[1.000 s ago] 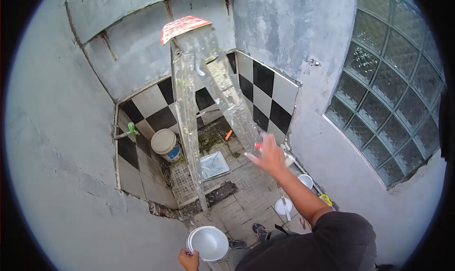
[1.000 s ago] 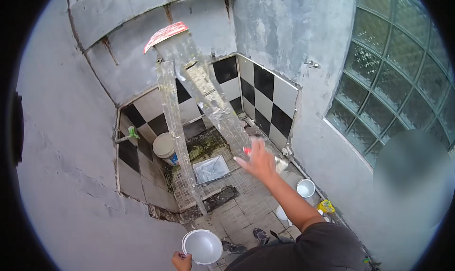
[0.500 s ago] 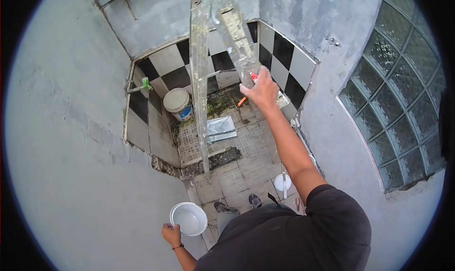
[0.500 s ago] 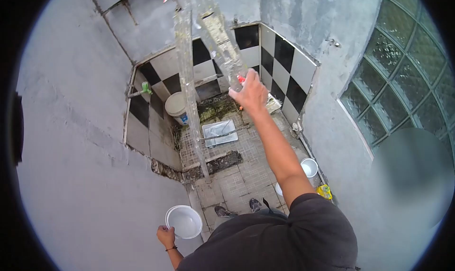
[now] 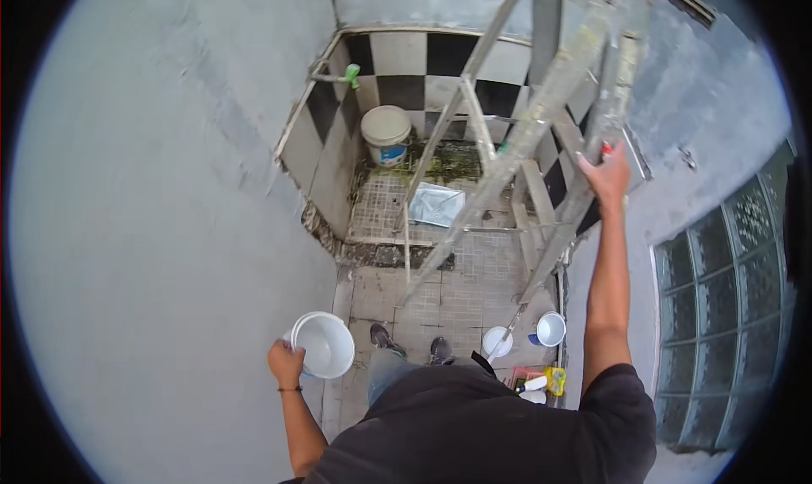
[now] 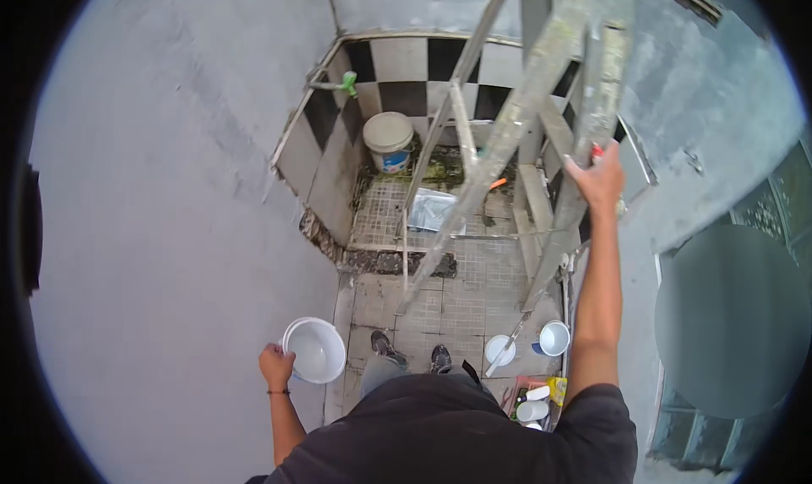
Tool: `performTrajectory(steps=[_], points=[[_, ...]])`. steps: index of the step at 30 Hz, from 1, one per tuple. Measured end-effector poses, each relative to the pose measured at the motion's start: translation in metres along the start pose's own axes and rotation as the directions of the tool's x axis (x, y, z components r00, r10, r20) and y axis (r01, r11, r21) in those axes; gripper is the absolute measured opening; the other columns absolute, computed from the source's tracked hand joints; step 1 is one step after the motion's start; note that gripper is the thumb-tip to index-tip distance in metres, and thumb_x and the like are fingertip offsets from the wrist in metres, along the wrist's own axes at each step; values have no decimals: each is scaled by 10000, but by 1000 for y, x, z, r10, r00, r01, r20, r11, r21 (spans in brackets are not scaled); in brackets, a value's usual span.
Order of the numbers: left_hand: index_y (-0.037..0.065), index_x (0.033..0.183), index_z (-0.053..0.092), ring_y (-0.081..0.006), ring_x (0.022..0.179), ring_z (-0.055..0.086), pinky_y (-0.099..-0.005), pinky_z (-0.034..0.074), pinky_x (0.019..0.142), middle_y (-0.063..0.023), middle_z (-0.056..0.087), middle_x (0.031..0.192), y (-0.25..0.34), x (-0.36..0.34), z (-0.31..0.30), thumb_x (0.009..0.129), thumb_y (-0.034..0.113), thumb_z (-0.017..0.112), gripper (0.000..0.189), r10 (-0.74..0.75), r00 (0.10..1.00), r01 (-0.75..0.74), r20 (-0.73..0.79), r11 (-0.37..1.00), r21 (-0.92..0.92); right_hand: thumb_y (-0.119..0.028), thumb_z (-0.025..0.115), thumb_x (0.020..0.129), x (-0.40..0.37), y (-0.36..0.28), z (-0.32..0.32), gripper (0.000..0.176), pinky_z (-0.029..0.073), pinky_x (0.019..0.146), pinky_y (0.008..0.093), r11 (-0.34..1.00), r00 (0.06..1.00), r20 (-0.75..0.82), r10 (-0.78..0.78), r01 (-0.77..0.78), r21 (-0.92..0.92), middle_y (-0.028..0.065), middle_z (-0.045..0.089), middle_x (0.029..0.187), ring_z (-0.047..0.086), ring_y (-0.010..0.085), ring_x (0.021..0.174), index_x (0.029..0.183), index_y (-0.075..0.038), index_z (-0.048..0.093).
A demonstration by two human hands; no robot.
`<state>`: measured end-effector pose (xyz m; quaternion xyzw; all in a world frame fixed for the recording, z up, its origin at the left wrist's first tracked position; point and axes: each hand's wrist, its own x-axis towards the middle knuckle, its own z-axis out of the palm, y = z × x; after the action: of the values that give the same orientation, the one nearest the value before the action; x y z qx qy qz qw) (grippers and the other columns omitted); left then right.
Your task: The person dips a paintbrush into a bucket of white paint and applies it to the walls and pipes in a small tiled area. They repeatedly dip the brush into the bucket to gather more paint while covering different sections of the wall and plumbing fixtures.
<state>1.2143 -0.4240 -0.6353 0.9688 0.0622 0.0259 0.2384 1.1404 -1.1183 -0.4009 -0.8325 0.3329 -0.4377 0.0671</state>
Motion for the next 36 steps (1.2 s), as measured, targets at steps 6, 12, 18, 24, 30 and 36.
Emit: performTrajectory(steps=[6,12,18,24,30,36], points=[[-7,750,614,-332,623,627,-399,504,603,-169,632,676,30,11,-13,603,159,687,233,9,1000,-12,-28,997,-79,-376,827,615,0,29,-24,658,475,745,440,997,998,17,-62,62,-37,210,624,934,608,416,871,1063,-27,494],[-24,770,607,-272,601,618,-354,502,598,-146,628,662,68,42,-9,633,148,691,235,50,999,-53,-18,974,-222,-300,823,624,-19,41,-42,655,469,793,426,995,995,-11,-98,97,-27,207,614,968,598,411,907,1109,-12,491],[-33,771,600,-234,588,613,-324,500,595,-138,632,665,118,65,-11,656,123,683,211,122,992,-112,25,959,-261,-188,828,614,-47,53,-63,667,473,801,376,993,994,90,56,-64,99,187,620,968,608,329,868,1143,20,478],[-31,765,598,-223,564,611,-316,500,576,-135,626,641,161,104,-3,673,108,675,184,227,970,-194,81,935,-299,-134,828,609,-65,79,-65,804,439,910,349,974,971,114,210,-218,58,215,577,1143,568,302,1017,1271,71,422],[-26,761,605,-274,605,646,-350,514,593,-162,640,660,179,186,40,657,143,687,214,330,918,-240,221,904,-353,-85,716,757,-88,54,-98,675,380,995,344,976,969,-145,200,-209,-51,162,532,1172,506,253,1116,1338,57,401],[-24,803,578,-338,629,637,-412,508,620,-174,629,662,205,288,81,686,236,692,307,463,801,-335,380,872,-357,-156,521,947,-108,-64,-180,149,196,423,201,863,671,-543,505,-391,319,-65,344,625,282,15,491,1036,-37,521]])
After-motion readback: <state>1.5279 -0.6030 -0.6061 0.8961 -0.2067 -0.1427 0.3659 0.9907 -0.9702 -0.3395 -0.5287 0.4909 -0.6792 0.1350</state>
